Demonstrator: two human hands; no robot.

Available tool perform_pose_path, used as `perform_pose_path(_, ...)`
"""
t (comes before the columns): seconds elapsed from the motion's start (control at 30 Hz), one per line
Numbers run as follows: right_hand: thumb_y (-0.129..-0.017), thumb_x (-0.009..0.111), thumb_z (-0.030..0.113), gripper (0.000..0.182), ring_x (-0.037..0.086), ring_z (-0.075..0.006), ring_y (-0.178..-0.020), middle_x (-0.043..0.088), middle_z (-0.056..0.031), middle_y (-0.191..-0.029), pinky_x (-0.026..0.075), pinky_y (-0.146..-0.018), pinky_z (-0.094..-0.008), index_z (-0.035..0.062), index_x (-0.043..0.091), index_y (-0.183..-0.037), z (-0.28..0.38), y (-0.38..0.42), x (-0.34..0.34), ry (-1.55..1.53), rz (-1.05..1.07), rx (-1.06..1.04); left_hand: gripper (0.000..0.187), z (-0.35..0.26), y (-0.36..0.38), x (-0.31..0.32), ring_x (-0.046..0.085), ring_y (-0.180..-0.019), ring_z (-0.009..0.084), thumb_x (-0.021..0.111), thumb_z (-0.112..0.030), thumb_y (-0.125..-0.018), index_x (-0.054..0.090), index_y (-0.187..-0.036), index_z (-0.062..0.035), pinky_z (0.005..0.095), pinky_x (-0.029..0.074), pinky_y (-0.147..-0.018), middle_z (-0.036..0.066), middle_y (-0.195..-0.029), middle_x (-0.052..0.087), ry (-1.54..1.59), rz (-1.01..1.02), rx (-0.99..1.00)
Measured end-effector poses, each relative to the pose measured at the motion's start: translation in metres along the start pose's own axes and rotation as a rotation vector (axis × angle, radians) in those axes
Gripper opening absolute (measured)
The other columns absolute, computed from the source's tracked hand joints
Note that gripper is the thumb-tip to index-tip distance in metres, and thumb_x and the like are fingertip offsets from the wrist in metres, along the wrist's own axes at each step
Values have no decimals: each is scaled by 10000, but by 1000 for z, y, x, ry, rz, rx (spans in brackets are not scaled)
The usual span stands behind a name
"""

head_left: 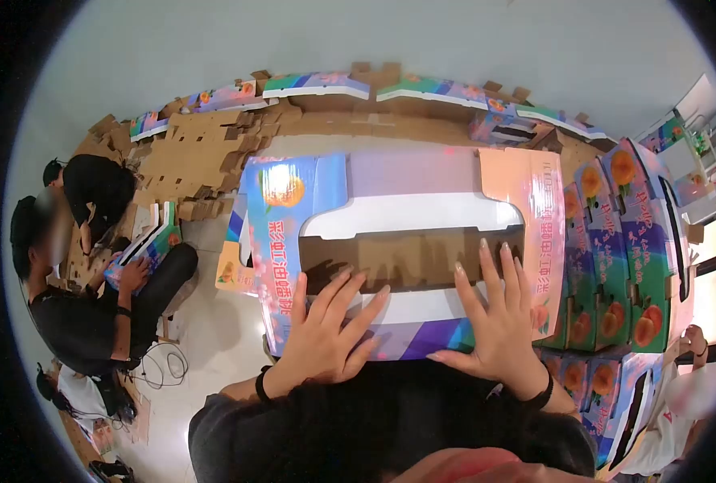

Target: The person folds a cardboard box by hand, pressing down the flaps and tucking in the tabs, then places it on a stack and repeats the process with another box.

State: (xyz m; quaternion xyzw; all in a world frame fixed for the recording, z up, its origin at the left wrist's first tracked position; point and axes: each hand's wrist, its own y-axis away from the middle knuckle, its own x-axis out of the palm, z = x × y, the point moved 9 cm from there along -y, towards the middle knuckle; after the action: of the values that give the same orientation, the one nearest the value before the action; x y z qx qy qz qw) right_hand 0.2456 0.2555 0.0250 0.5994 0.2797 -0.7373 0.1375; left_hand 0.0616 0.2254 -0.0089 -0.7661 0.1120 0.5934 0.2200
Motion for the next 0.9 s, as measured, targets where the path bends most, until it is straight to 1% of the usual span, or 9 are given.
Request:
perform_pose_path(0.2, -785, 663, 703, 1051, 90, -526, -1489, 133, -303, -1619, 114, -1178, -619, 65, 324, -1549, -21, -2, -22, -315, 132, -105, 638, -2, 1, -2, 433, -1379, 298, 610, -518, -899, 524, -1444, -197, 641, 98, -1161, 149, -1458, 485, 56, -12, 6)
perform_pose_path(0.23, -775, 671, 696, 1075, 89, -538, -1483, 157, -305, -1611, 132, -1174, -623, 60, 300, -1560, -28, -13, -39, -208, 118, -64, 640, -4, 2, -2, 435, -1379, 293, 610, -529, -899, 526, -1442, -200, 642, 101, -1160, 147, -1457, 489, 56, -24, 23)
perform_pose_path(0.4, -731, 721, 640, 1094, 183, -473, -1485, 255, -274, -1586, 177, -1180, -596, 8, 325, -1531, -49, -73, -79, 332, -95, -28, 677, -5, 7, -4, 467, -1348, 278, 623, -605, -868, 552, -1417, -215, 643, 120, -1156, 135, -1441, 514, 43, -56, 59)
perform_pose_path(0.5, -679, 762, 602, 1107, 278, -434, -1450, 331, -250, -1540, 195, -1181, -578, -12, 354, -1505, -66, -94, -49, 206, 0, -53, 705, -2, 4, -1, 490, -1317, 268, 637, -643, -838, 567, -1400, -223, 639, 137, -1154, 124, -1429, 526, 49, -66, 30)
perform_pose_path(0.53, -649, 782, 486, 1045, 364, -436, -1379, 411, -241, -1450, 213, -1173, -581, 23, 385, -1498, -67, -98, -43, 203, -58, -74, 715, 0, 5, -3, 496, -1306, 263, 641, -654, -828, 570, -1396, -226, 638, 144, -1153, 119, -1421, 531, 51, -53, 13)
perform_pose_path(0.63, -638, 761, 350, 953, 405, -425, -1331, 451, -225, -1390, 224, -1166, -581, 89, 425, -1490, -73, -101, -33, 170, -70, -41, 737, 5, 8, 3, 517, -1266, 250, 644, -704, -794, 579, -1380, -263, 627, 170, -1151, 90, -1368, 559, 35, -41, -12)
perform_pose_path(0.67, -645, 726, 271, 873, 419, -413, -1313, 472, -202, -1350, 229, -1162, -585, 174, 473, -1475, -72, -100, -35, 177, -106, -29, 742, 6, 7, 3, 519, -1262, 250, 644, -714, -787, 578, -1379, -273, 625, 173, -1152, 84, -1361, 559, 26, -36, -15)
perform_pose_path(0.8, -647, 727, 232, 830, 422, -396, -1313, 474, -186, -1358, 236, -1160, -584, 214, 516, -1449, -79, -96, -31, 161, -149, 21, 826, 6, 4, 9, 530, -1240, 293, 734, -732, -701, 573, -1371, -276, 653, 143, -1164, 110, -1353, 531, 26, -15, 11)
perform_pose_path(0.9, -634, 721, 202, 815, 430, -389, -1308, 476, -179, -1360, 238, -1162, -581, 219, 544, -1429, -83, -95, -32, 168, -135, 54, 816, 5, -1, 8, 572, -1182, 278, 728, -736, -709, 568, -1370, -285, 646, 154, -1161, 100, -1331, 548, 33, -45, 24)
